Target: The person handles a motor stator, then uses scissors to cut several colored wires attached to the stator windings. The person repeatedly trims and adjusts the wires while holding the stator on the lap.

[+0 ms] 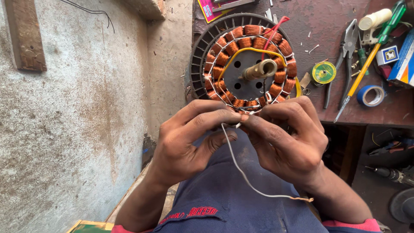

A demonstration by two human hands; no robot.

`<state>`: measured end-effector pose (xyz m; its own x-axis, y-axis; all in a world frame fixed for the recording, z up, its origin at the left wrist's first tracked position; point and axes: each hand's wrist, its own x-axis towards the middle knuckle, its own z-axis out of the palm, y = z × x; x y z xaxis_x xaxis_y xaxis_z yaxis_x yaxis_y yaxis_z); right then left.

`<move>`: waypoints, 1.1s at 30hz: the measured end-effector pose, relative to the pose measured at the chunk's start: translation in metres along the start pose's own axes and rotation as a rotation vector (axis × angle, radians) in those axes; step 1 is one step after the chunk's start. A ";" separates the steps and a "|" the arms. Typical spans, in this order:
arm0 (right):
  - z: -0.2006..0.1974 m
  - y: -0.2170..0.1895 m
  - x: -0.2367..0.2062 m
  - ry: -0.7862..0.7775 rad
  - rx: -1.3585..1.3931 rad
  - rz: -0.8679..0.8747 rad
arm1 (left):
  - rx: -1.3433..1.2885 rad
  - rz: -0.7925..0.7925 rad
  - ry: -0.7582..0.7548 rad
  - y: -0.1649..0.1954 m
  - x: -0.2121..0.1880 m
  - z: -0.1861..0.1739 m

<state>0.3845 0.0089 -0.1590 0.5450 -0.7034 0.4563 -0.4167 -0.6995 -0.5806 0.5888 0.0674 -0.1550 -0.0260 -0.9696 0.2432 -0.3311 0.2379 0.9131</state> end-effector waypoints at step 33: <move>0.028 0.129 -0.078 -0.075 -0.397 0.384 | -0.198 -0.186 0.223 -0.009 -0.019 0.036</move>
<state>0.3083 -0.0228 -0.2881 0.3443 -0.9164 0.2044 -0.8298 -0.3988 -0.3903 0.5584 0.0814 -0.1790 0.2313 -0.9663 0.1126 -0.1208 0.0863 0.9889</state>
